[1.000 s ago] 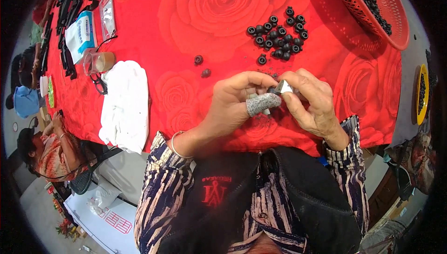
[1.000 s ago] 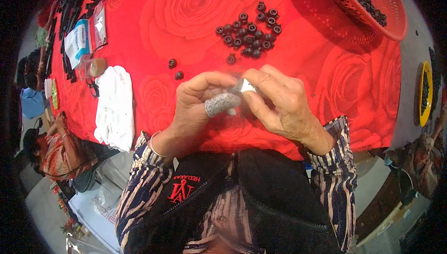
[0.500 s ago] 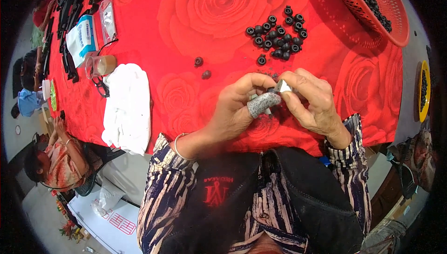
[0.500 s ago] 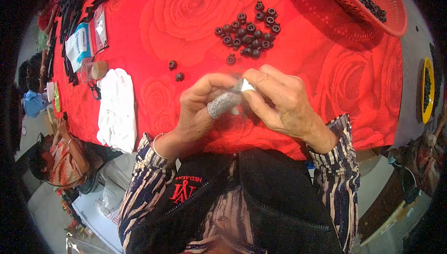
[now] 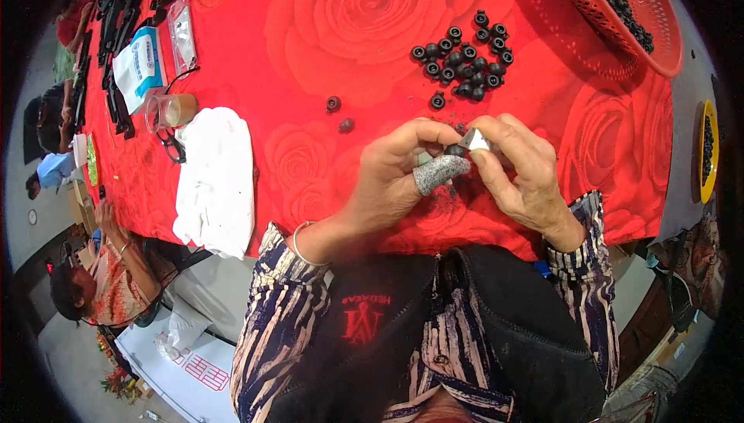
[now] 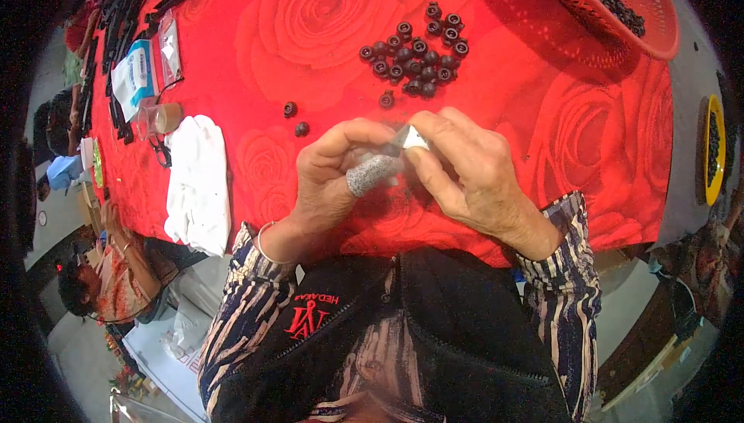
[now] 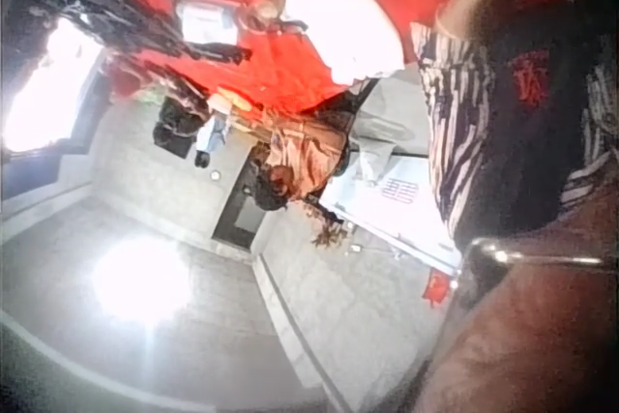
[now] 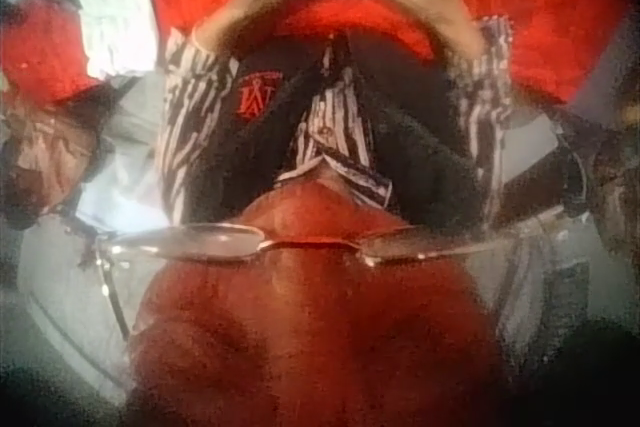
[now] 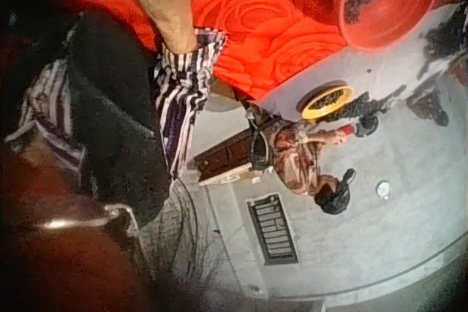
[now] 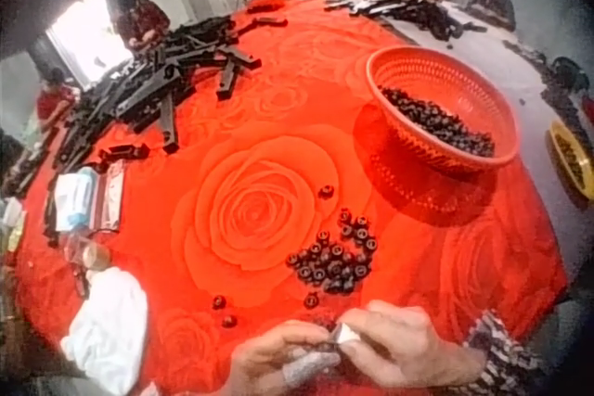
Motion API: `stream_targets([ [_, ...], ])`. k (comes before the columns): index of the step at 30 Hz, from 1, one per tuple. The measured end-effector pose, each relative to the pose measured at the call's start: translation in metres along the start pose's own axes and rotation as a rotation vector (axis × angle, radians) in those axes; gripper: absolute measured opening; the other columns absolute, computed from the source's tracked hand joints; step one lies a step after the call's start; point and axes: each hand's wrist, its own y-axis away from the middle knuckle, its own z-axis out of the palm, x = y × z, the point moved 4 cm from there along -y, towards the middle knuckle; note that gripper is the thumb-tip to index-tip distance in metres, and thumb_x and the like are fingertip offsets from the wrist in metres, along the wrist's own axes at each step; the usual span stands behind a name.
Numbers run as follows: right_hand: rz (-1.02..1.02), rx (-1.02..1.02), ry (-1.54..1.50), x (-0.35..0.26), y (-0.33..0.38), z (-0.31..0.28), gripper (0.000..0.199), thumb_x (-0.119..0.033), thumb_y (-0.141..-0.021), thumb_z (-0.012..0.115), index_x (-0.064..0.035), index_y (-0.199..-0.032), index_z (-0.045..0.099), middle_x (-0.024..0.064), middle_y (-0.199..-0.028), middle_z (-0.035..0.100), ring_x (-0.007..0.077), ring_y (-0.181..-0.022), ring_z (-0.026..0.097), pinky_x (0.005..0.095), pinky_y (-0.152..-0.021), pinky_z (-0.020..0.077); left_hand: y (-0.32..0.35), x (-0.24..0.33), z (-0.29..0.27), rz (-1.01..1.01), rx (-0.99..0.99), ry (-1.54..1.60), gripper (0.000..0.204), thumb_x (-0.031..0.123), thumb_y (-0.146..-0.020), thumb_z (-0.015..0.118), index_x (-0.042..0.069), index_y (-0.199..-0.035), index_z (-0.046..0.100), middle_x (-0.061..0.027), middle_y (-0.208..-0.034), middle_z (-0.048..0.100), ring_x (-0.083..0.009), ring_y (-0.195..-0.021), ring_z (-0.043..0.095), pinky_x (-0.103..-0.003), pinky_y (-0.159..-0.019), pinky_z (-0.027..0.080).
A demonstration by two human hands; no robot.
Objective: The person cleans small black plastic or rubber rings on a table with a white cloth.
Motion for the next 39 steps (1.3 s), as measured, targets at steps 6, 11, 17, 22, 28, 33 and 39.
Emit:
stream_targets([
  [6, 0.059, -0.029, -0.058, 0.001, 0.000, 0.002, 0.019, 0.001, -0.078, 0.060, 0.0000, -0.097, 0.058, 0.0102, -0.069, 0.049, 0.0208, -0.054, 0.051, 0.0314, -0.048, 0.0402, 0.000, 0.001, 0.001, -0.055, 0.016, -0.009, 0.027, 0.008, -0.086, 0.063, -0.001, -0.110, 0.054, -0.0017, -0.093, 0.059, -0.0047, -0.080, 0.054, -0.018, -0.068, 0.044],
  [11, 0.036, -0.055, -0.054, 0.002, -0.002, 0.001, 0.019, 0.001, -0.077, 0.061, 0.0001, -0.096, 0.058, 0.0106, -0.070, 0.050, 0.0222, -0.054, 0.052, 0.0322, -0.048, 0.0404, 0.000, -0.001, 0.001, -0.099, 0.006, -0.028, 0.022, 0.010, -0.089, 0.060, 0.000, -0.108, 0.054, 0.0003, -0.090, 0.059, -0.0028, -0.078, 0.053, -0.017, -0.066, 0.044],
  [17, 0.028, -0.094, -0.029, 0.006, 0.000, 0.001, 0.020, 0.001, -0.076, 0.061, 0.0001, -0.096, 0.058, 0.0105, -0.068, 0.050, 0.0236, -0.055, 0.052, 0.0334, -0.048, 0.0405, 0.001, -0.003, 0.001, -0.104, -0.005, -0.044, 0.021, 0.012, -0.089, 0.060, 0.001, -0.106, 0.055, 0.0018, -0.087, 0.058, -0.0027, -0.076, 0.053, -0.017, -0.064, 0.044],
  [22, -0.010, -0.101, -0.003, 0.007, 0.000, 0.003, 0.020, 0.001, -0.076, 0.062, 0.0006, -0.096, 0.058, 0.0106, -0.067, 0.049, 0.0236, -0.055, 0.052, 0.0335, -0.048, 0.0405, 0.000, -0.005, 0.000, -0.123, 0.036, -0.082, 0.021, 0.011, -0.089, 0.060, 0.001, -0.106, 0.055, 0.0003, -0.087, 0.060, -0.0037, -0.076, 0.054, -0.018, -0.064, 0.044],
  [28, -0.002, -0.018, -0.105, 0.000, -0.001, 0.001, 0.026, 0.004, -0.073, 0.063, 0.0016, -0.098, 0.058, 0.0104, -0.067, 0.049, 0.0230, -0.055, 0.052, 0.0327, -0.048, 0.0410, -0.001, -0.003, -0.002, -0.201, 0.061, 0.095, 0.019, 0.010, -0.087, 0.062, -0.002, -0.102, 0.058, -0.0047, -0.086, 0.063, -0.0075, -0.071, 0.058, -0.021, -0.061, 0.048],
  [33, -0.181, -0.045, -0.084, -0.005, 0.000, 0.002, 0.037, 0.006, -0.066, 0.064, 0.0017, -0.102, 0.059, 0.0095, -0.068, 0.052, 0.0211, -0.053, 0.053, 0.0312, -0.047, 0.0411, 0.000, -0.016, -0.003, -0.291, 0.020, 0.276, 0.020, 0.011, -0.086, 0.063, -0.003, -0.099, 0.060, -0.0069, -0.083, 0.064, -0.0104, -0.067, 0.060, -0.023, -0.059, 0.050],
  [39, -0.270, 0.011, -0.062, -0.005, 0.004, 0.003, 0.037, 0.003, -0.061, 0.067, 0.0012, -0.097, 0.061, 0.0080, -0.065, 0.052, 0.0220, -0.051, 0.052, 0.0324, -0.047, 0.0410, -0.002, -0.025, 0.001, -0.323, -0.118, 0.531, 0.018, 0.011, -0.085, 0.064, -0.002, -0.097, 0.062, -0.0095, -0.081, 0.065, -0.0123, -0.063, 0.060, -0.026, -0.053, 0.052],
])
